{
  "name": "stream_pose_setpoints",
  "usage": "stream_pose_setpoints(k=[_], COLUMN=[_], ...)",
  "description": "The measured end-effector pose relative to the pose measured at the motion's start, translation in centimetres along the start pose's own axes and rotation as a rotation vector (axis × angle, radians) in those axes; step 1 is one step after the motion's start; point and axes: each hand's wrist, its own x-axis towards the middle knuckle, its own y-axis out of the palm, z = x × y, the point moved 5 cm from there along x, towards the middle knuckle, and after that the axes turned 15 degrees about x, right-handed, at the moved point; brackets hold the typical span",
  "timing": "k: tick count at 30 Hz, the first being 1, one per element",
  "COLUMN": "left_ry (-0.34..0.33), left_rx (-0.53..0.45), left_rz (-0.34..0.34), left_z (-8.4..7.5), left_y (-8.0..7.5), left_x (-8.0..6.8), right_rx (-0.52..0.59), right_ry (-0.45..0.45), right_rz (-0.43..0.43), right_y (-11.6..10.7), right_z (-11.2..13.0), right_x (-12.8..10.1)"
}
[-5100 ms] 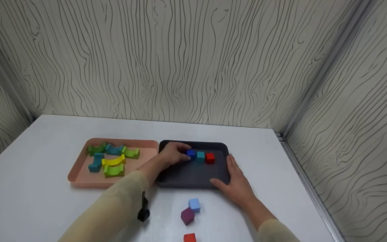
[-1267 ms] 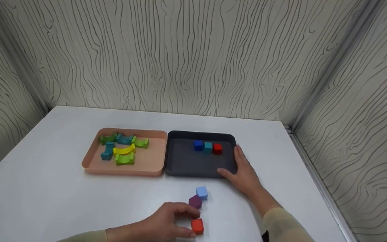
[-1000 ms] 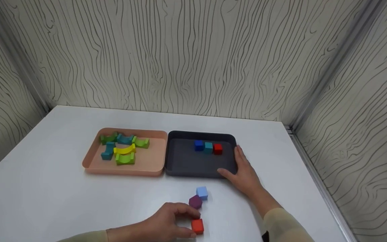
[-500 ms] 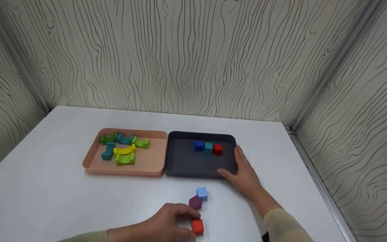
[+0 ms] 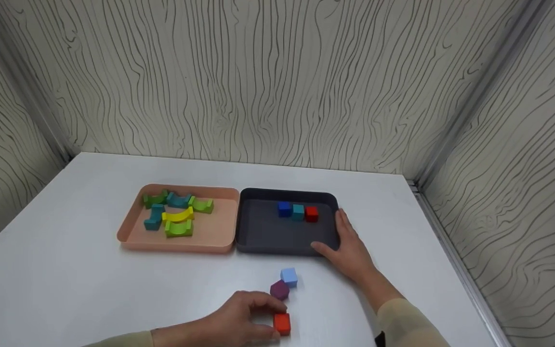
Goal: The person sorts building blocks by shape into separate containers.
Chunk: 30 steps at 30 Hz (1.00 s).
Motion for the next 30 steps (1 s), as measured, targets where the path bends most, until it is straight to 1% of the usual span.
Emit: stream_pose_setpoints(k=[2,8,14,18,23,25,30], left_ry=[-0.001,-0.035,-0.045,-0.038,-0.03,-0.016,0.045], left_rx=[-0.005,-0.02,-0.039,-0.053,-0.048,-0.042,-0.035], left_rz=[-0.003,0.005,0.018,0.026,0.026,0.022,-0.002], left_z=[0.01,0.03,0.08,0.14,0.21,0.2,0.05], left_y=[0.0,-0.01,-0.08,-0.1,-0.08,-0.11,-0.24], left_x=[0.0,-0.03,-0.05,0.05,0.11,0.11,0.0], right_rx=[0.001,0.008,0.014,0.016,0.017,0.016,0.011], right_ry=[-0.008,-0.012,-0.008,-0.001,0.007,0.007,0.008], right_rz=[-0.003,-0.006,-0.001,0.001,0.004,0.003,0.0], right_y=[-0.01,0.08,0.14,0.12,0.12,0.1,-0.04], right_z=[0.06,0.05,-0.06,-0.06,-0.07,-0.06,0.21], right_x=[-0.01,-0.09,-0.1,-0.07,-0.08,-0.09,-0.14])
